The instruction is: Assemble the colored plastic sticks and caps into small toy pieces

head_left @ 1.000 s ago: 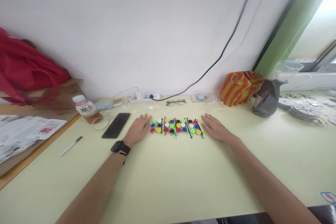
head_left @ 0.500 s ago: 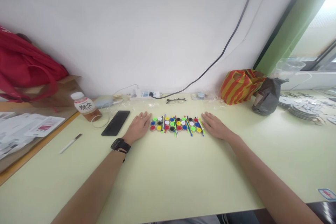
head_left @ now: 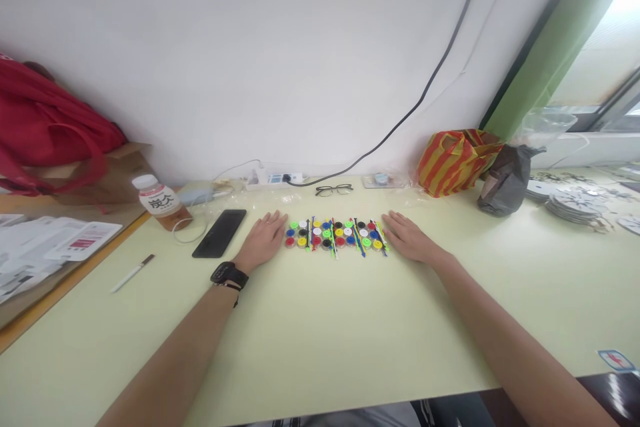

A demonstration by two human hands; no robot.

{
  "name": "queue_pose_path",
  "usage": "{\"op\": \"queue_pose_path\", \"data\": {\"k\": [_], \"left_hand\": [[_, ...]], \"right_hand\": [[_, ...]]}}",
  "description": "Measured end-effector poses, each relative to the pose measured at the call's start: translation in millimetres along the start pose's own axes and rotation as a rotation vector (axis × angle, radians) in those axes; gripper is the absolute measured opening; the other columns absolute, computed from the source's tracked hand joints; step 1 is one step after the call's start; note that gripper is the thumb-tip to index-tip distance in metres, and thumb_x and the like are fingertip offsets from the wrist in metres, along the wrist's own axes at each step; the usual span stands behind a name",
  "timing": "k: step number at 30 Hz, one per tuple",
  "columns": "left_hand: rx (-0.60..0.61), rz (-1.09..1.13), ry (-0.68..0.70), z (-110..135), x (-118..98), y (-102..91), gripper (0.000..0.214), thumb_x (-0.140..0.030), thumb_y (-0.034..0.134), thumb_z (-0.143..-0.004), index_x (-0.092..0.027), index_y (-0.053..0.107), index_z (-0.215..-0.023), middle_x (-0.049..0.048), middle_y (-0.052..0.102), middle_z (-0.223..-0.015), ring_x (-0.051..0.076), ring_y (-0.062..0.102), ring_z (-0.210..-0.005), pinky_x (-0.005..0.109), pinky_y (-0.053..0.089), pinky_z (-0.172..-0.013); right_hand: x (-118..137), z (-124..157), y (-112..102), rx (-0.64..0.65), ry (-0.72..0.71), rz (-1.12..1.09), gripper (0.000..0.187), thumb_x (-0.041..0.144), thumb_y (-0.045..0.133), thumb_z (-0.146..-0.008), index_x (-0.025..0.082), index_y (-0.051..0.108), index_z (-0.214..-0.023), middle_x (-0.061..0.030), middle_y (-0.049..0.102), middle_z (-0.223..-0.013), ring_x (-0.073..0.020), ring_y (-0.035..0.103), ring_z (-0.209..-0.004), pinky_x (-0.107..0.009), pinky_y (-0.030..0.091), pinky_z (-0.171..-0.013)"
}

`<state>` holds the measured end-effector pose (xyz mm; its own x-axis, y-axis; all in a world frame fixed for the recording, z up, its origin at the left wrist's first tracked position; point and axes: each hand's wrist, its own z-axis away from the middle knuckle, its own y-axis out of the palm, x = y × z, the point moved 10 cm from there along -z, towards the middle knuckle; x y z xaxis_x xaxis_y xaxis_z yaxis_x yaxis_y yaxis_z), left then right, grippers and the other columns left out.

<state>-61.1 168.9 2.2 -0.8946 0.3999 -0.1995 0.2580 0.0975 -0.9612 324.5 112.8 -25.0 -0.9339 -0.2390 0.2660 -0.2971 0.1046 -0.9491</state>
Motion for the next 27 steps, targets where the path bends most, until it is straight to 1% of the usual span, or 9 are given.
{"op": "queue_pose_path", "data": {"k": [5, 9, 15, 17, 19, 21, 22, 24, 27], "left_hand": [[0.011, -0.008, 0.0, 0.0, 0.4, 0.5, 0.054, -0.038, 0.027, -0.107, -0.022, 0.044, -0.156, 0.0093, 0.035, -0.165, 0.03, 0.028, -0.154, 0.051, 0.023, -0.125], [0.005, -0.006, 0.003, -0.6, 1.0, 1.1, 0.054, -0.038, 0.028, -0.107, -0.021, 0.045, -0.155, 0.0102, 0.036, -0.164, 0.031, 0.028, -0.154, 0.052, 0.024, -0.124], [-0.002, 0.001, 0.004, -0.4, 1.6, 1.0, 0.054, -0.039, 0.027, -0.107, -0.022, 0.045, -0.156, 0.0099, 0.036, -0.165, 0.032, 0.028, -0.154, 0.052, 0.024, -0.124], [0.002, -0.002, 0.001, -0.1, 1.7, 1.1, 0.054, -0.039, 0.026, -0.107, -0.022, 0.044, -0.156, 0.0097, 0.035, -0.165, 0.031, 0.028, -0.154, 0.052, 0.024, -0.124], [0.002, -0.006, -0.002, 0.0, 1.9, 0.9, 0.054, -0.039, 0.026, -0.108, -0.022, 0.044, -0.156, 0.0096, 0.036, -0.165, 0.031, 0.028, -0.154, 0.051, 0.023, -0.125], [-0.002, -0.008, 0.0, 0.0, 1.7, 0.7, 0.054, -0.038, 0.027, -0.108, -0.022, 0.045, -0.155, 0.0098, 0.036, -0.164, 0.031, 0.028, -0.154, 0.052, 0.023, -0.125], [-0.004, -0.009, 0.002, -0.1, 1.5, 0.6, 0.054, -0.038, 0.027, -0.108, -0.022, 0.045, -0.155, 0.0099, 0.037, -0.164, 0.032, 0.028, -0.154, 0.052, 0.024, -0.125], [-0.006, -0.011, 0.007, -0.2, 1.2, 0.8, 0.054, -0.039, 0.026, -0.108, -0.022, 0.045, -0.155, 0.0099, 0.037, -0.164, 0.031, 0.028, -0.154, 0.052, 0.024, -0.125], [-0.004, -0.012, 0.005, -0.5, 1.6, 1.0, 0.054, -0.039, 0.026, -0.108, -0.023, 0.045, -0.155, 0.0092, 0.037, -0.164, 0.031, 0.028, -0.154, 0.051, 0.024, -0.125]], "right_hand": [[2.1, 0.2, -0.9, 0.043, 0.001, 0.028, 0.066, 0.054, 0.025, -0.105, 0.017, 0.039, -0.158, -0.0135, 0.031, -0.167, -0.0314, 0.027, -0.155, -0.049, 0.026, -0.126], [3.0, 0.7, -4.4, 0.058, 0.009, 0.027, 0.065, 0.053, 0.028, -0.105, 0.016, 0.042, -0.156, -0.0139, 0.033, -0.166, -0.0301, 0.029, -0.154, -0.045, 0.026, -0.126], [8.0, 3.7, -9.1, 0.035, 0.01, 0.0, 0.06, 0.047, 0.035, -0.104, 0.015, 0.045, -0.154, -0.0155, 0.036, -0.164, -0.0315, 0.032, -0.152, -0.046, 0.03, -0.124], [9.3, 3.5, -14.3, 0.004, 0.006, -0.03, 0.055, 0.044, 0.04, -0.103, 0.017, 0.05, -0.15, -0.0161, 0.042, -0.16, -0.0323, 0.037, -0.149, -0.047, 0.033, -0.121], [9.4, 2.3, -22.7, -0.04, 0.005, -0.106, 0.044, 0.038, 0.046, -0.1, 0.019, 0.06, -0.137, -0.0159, 0.056, -0.148, -0.0321, 0.051, -0.139, -0.047, 0.04, -0.115], [8.0, 0.7, -31.3, -0.079, 0.016, -0.192, 0.03, 0.033, 0.049, -0.097, 0.021, 0.068, -0.117, -0.0135, 0.07, -0.126, -0.0289, 0.064, -0.117, -0.043, 0.049, -0.102], [7.5, 0.0, -34.6, -0.09, 0.024, -0.225, 0.025, 0.032, 0.049, -0.096, 0.021, 0.069, -0.107, -0.0115, 0.074, -0.113, -0.0265, 0.068, -0.105, -0.04, 0.052, -0.095], [9.3, -1.0, -38.0, -0.09, 0.028, -0.261, 0.02, 0.032, 0.05, -0.094, 0.022, 0.068, -0.092, -0.0075, 0.075, -0.095, -0.022, 0.068, -0.086, -0.034, 0.054, -0.081], [19.2, -0.9, -36.2, -0.056, -0.006, -0.35, 0.016, 0.033, 0.055, -0.09, 0.021, 0.066, -0.085, -0.0035, 0.073, -0.082, -0.0185, 0.064, -0.074, -0.029, 0.051, -0.068]]}}
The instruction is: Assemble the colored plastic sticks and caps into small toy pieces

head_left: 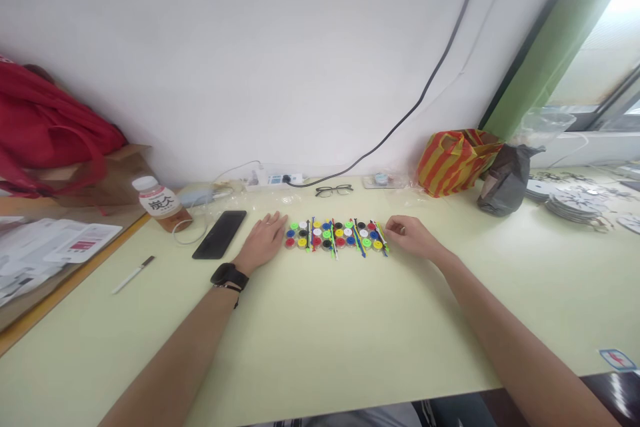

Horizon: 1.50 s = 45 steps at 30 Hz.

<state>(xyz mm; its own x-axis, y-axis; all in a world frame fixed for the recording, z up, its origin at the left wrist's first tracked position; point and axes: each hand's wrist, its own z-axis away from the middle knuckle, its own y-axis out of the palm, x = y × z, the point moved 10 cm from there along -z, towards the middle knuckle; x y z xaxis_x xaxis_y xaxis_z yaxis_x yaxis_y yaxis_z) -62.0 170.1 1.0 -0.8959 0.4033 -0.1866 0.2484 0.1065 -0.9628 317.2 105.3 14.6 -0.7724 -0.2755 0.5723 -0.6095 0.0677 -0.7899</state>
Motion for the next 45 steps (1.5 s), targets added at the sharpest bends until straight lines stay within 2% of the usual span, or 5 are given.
{"op": "queue_pose_path", "data": {"k": [7, 27, 31, 37, 45], "left_hand": [[-0.003, 0.007, 0.003, 0.5, -0.2, -0.3, 0.054, -0.038, 0.027, -0.107, -0.022, 0.045, -0.155, 0.0097, 0.037, -0.164, 0.032, 0.029, -0.154, 0.052, 0.025, -0.124], [-0.013, 0.011, 0.002, 0.7, -0.2, -1.1, 0.054, -0.038, 0.028, -0.107, -0.022, 0.046, -0.154, 0.01, 0.038, -0.164, 0.032, 0.03, -0.154, 0.053, 0.025, -0.124], [-0.035, 0.022, 0.003, 1.4, -0.3, -2.3, 0.052, -0.037, 0.03, -0.106, -0.023, 0.047, -0.154, 0.0091, 0.04, -0.163, 0.031, 0.031, -0.153, 0.053, 0.026, -0.124], [-0.031, 0.025, -0.001, 2.8, -1.1, -2.7, 0.052, -0.036, 0.03, -0.106, -0.024, 0.047, -0.154, 0.0086, 0.039, -0.163, 0.031, 0.031, -0.153, 0.052, 0.025, -0.124], [-0.02, 0.007, 0.0, 2.2, -1.7, -2.2, 0.054, -0.036, 0.025, -0.107, -0.022, 0.046, -0.154, 0.0091, 0.039, -0.163, 0.03, 0.03, -0.154, 0.052, 0.025, -0.124]], "right_hand": [[4.5, 0.5, 6.4, 0.002, 0.004, -0.119, 0.013, 0.03, 0.062, -0.081, 0.021, 0.069, -0.086, -0.003, 0.07, -0.076, -0.0179, 0.061, -0.07, -0.029, 0.048, -0.064], [6.8, 4.0, 0.4, -0.037, 0.073, -0.084, 0.016, 0.031, 0.054, -0.086, 0.02, 0.066, -0.085, -0.0026, 0.067, -0.072, -0.0169, 0.057, -0.063, -0.028, 0.043, -0.059], [22.2, 4.5, -2.3, -0.021, 0.015, -0.104, 0.016, 0.033, 0.058, -0.085, 0.02, 0.066, -0.085, -0.0013, 0.064, -0.07, -0.0158, 0.053, -0.061, -0.027, 0.041, -0.057], [57.3, 13.5, 10.9, 0.152, -0.106, -0.118, 0.011, 0.03, 0.06, -0.084, 0.021, 0.066, -0.082, 0.0017, 0.058, -0.069, -0.0143, 0.05, -0.063, -0.026, 0.039, -0.058], [63.3, 18.1, 9.0, 0.138, -0.134, -0.001, 0.006, 0.02, 0.058, -0.08, 0.022, 0.062, -0.084, 0.0009, 0.058, -0.074, -0.0151, 0.05, -0.066, -0.026, 0.039, -0.06]]}}
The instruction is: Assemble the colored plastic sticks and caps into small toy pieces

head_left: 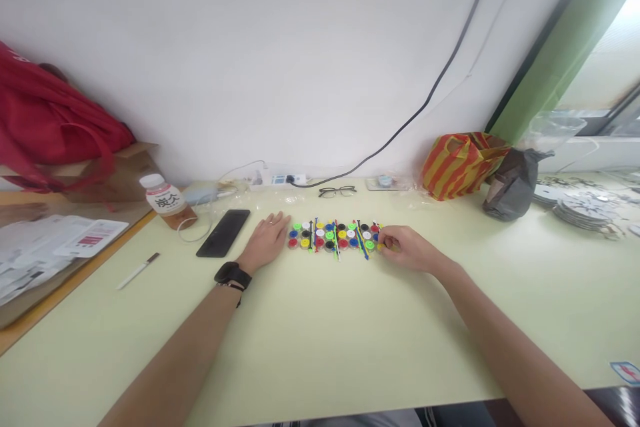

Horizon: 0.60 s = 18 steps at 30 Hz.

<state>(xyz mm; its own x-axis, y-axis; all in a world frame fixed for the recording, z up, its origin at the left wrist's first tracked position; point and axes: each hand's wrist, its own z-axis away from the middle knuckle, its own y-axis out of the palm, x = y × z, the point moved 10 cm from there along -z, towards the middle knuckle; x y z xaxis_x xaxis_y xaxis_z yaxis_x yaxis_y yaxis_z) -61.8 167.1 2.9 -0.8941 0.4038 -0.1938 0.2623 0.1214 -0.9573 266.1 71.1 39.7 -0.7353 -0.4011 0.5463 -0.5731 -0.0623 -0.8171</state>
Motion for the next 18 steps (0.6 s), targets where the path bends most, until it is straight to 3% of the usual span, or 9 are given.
{"op": "queue_pose_path", "data": {"k": [5, 11, 14, 16, 18], "left_hand": [[0.005, 0.01, -0.001, -0.8, 1.6, 2.8, 0.054, -0.035, 0.025, -0.106, -0.022, 0.046, -0.154, 0.0086, 0.038, -0.164, 0.031, 0.03, -0.154, 0.053, 0.024, -0.125], [-0.041, 0.061, -0.028, 0.1, 2.1, -2.4, 0.058, -0.034, 0.033, -0.103, -0.013, 0.039, -0.156, 0.0134, 0.041, -0.162, 0.032, 0.031, -0.153, 0.051, 0.026, -0.125], [-0.209, 0.156, 0.005, 2.0, -8.9, -32.4, 0.054, -0.03, 0.04, -0.1, -0.018, 0.045, -0.152, 0.0085, 0.035, -0.165, 0.029, 0.025, -0.156, 0.048, 0.027, -0.125], [-0.388, 0.254, 0.036, 8.4, -20.3, -62.8, 0.047, -0.031, 0.043, -0.1, -0.022, 0.052, -0.145, 0.0062, 0.048, -0.157, 0.025, 0.041, -0.147, 0.043, 0.034, -0.122], [-0.447, 0.34, 0.07, 14.6, -36.7, -82.1, 0.038, -0.035, 0.051, -0.098, -0.022, 0.062, -0.132, 0.0069, 0.066, -0.134, 0.024, 0.06, -0.122, 0.039, 0.047, -0.106]], "right_hand": [[0.2, -0.1, -1.1, 0.003, -0.014, 0.024, 0.009, 0.02, 0.058, -0.082, 0.022, 0.065, -0.086, -0.0017, 0.063, -0.081, -0.0167, 0.054, -0.07, -0.027, 0.041, -0.063], [0.5, 1.5, -14.0, -0.048, 0.01, 0.066, 0.008, 0.027, 0.058, -0.086, 0.023, 0.064, -0.085, -0.0025, 0.064, -0.079, -0.0172, 0.056, -0.067, -0.028, 0.041, -0.06], [7.6, 3.2, -29.9, -0.172, 0.017, 0.14, 0.005, 0.027, 0.059, -0.086, 0.023, 0.062, -0.085, -0.0032, 0.065, -0.079, -0.0173, 0.056, -0.066, -0.029, 0.041, -0.062], [21.0, 5.2, -32.9, -0.223, -0.004, 0.136, 0.004, 0.027, 0.06, -0.087, 0.023, 0.061, -0.086, -0.0037, 0.065, -0.08, -0.0175, 0.057, -0.067, -0.03, 0.042, -0.064], [43.9, 7.0, -22.2, -0.192, -0.074, 0.074, 0.003, 0.024, 0.059, -0.087, 0.023, 0.062, -0.089, -0.0037, 0.066, -0.082, -0.0178, 0.059, -0.071, -0.03, 0.044, -0.068]]}}
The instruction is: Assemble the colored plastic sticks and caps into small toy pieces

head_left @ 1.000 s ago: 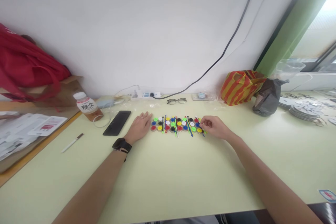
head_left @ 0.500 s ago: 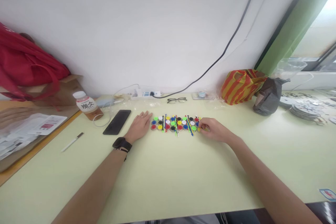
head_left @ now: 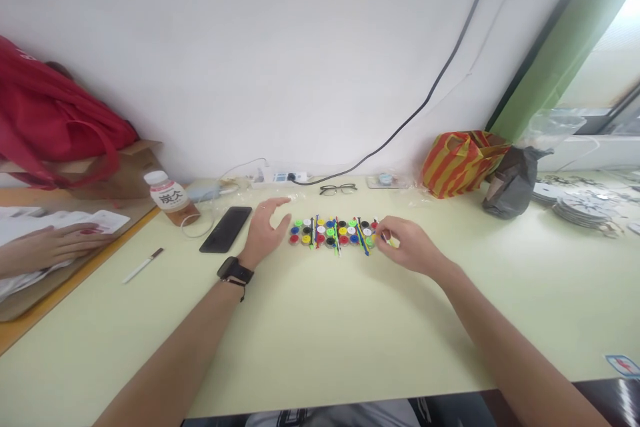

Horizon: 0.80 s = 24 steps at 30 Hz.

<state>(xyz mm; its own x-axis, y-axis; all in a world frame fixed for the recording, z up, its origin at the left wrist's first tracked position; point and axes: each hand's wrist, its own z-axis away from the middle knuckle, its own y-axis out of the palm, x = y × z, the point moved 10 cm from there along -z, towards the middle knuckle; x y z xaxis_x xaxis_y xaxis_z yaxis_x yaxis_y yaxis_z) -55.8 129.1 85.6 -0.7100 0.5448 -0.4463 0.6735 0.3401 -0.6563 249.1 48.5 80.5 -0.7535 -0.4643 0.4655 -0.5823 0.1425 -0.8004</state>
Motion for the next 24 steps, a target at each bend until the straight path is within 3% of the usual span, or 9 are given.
{"op": "queue_pose_path", "data": {"k": [2, 4, 6, 8, 11, 14, 16, 19, 24], "left_hand": [[0.095, 0.099, 0.02, 1.7, -24.5, 3.0, 0.028, -0.039, 0.057, -0.095, -0.021, 0.071, -0.112, 0.0054, 0.075, -0.105, 0.02, 0.066, -0.089, 0.033, 0.053, -0.082], [0.269, 0.195, 0.077, 10.1, -54.8, 14.7, 0.024, -0.039, 0.059, -0.095, -0.021, 0.074, -0.1, 0.0017, 0.073, -0.08, 0.016, 0.06, -0.07, 0.028, 0.048, -0.066], [0.426, 0.221, 0.156, 24.1, -85.2, 25.7, 0.021, -0.038, 0.063, -0.092, -0.022, 0.076, -0.097, 0.0002, 0.071, -0.076, 0.014, 0.057, -0.065, 0.027, 0.045, -0.064], [0.529, 0.219, 0.218, 38.8, -108.5, 34.2, 0.02, -0.038, 0.066, -0.091, -0.024, 0.076, -0.099, -0.0001, 0.072, -0.077, 0.014, 0.059, -0.064, 0.028, 0.046, -0.067], [0.623, 0.223, 0.272, 57.6, -129.3, 46.2, 0.029, -0.044, 0.07, -0.088, -0.027, 0.074, -0.111, 0.0012, 0.072, -0.084, 0.017, 0.065, -0.073, 0.03, 0.047, -0.072], [0.663, 0.211, 0.282, 67.9, -135.1, 57.4, 0.043, -0.05, 0.073, -0.086, -0.028, 0.07, -0.123, 0.001, 0.07, -0.085, 0.019, 0.065, -0.077, 0.032, 0.047, -0.076], [0.691, 0.218, 0.299, 72.3, -137.2, 64.0, 0.04, -0.048, 0.073, -0.087, -0.028, 0.071, -0.121, 0.0008, 0.069, -0.086, 0.018, 0.065, -0.078, 0.031, 0.047, -0.076], [0.716, 0.239, 0.313, 74.8, -138.1, 70.8, 0.022, -0.04, 0.068, -0.092, -0.027, 0.075, -0.109, 0.0011, 0.067, -0.085, 0.017, 0.063, -0.076, 0.029, 0.046, -0.073], [0.692, 0.263, 0.279, 72.4, -132.9, 74.5, 0.017, -0.037, 0.069, -0.091, -0.026, 0.074, -0.103, 0.0009, 0.066, -0.081, 0.017, 0.061, -0.074, 0.028, 0.046, -0.071]], "right_hand": [[30.8, 4.5, 20.5, 0.099, -0.093, -0.075, 0.007, 0.021, 0.06, -0.086, 0.023, 0.063, -0.092, -0.0031, 0.066, -0.085, -0.0178, 0.06, -0.074, -0.029, 0.045, -0.071], [56.9, 10.6, 43.7, 0.202, -0.153, -0.111, 0.008, 0.019, 0.061, -0.085, 0.023, 0.063, -0.091, -0.0025, 0.065, -0.084, -0.0174, 0.059, -0.074, -0.028, 0.044, -0.07], [73.7, 15.8, 64.6, 0.302, -0.197, -0.121, 0.006, 0.018, 0.061, -0.085, 0.022, 0.064, -0.088, -0.001, 0.064, -0.078, -0.016, 0.057, -0.069, -0.027, 0.041, -0.065], [74.7, 14.8, 70.7, 0.313, -0.198, -0.158, 0.005, 0.021, 0.062, -0.087, 0.022, 0.065, -0.092, -0.0002, 0.064, -0.077, -0.015, 0.055, -0.066, -0.026, 0.039, -0.062], [42.5, 2.4, 51.6, 0.17, -0.107, -0.216, 0.012, 0.031, 0.059, -0.093, 0.022, 0.066, -0.097, -0.0004, 0.064, -0.078, -0.0151, 0.055, -0.066, -0.026, 0.04, -0.062], [-19.9, -6.9, 21.5, 0.0, 0.084, -0.134, 0.015, 0.031, 0.056, -0.092, 0.022, 0.067, -0.092, -0.0004, 0.065, -0.071, -0.0158, 0.055, -0.062, -0.027, 0.039, -0.06], [-61.3, -6.6, 6.3, -0.069, 0.209, -0.022, 0.014, 0.03, 0.056, -0.089, 0.022, 0.067, -0.087, -0.0011, 0.067, -0.07, -0.0167, 0.056, -0.062, -0.028, 0.04, -0.06], [-103.2, -2.4, 5.5, -0.038, 0.316, 0.005, 0.016, 0.032, 0.057, -0.085, 0.022, 0.068, -0.081, -0.0031, 0.07, -0.072, -0.0182, 0.06, -0.064, -0.029, 0.042, -0.06], [-117.4, 0.7, 26.0, 0.084, 0.331, -0.1, 0.021, 0.036, 0.055, -0.086, 0.022, 0.07, -0.086, -0.0035, 0.074, -0.078, -0.0185, 0.063, -0.068, -0.028, 0.045, -0.062]]}}
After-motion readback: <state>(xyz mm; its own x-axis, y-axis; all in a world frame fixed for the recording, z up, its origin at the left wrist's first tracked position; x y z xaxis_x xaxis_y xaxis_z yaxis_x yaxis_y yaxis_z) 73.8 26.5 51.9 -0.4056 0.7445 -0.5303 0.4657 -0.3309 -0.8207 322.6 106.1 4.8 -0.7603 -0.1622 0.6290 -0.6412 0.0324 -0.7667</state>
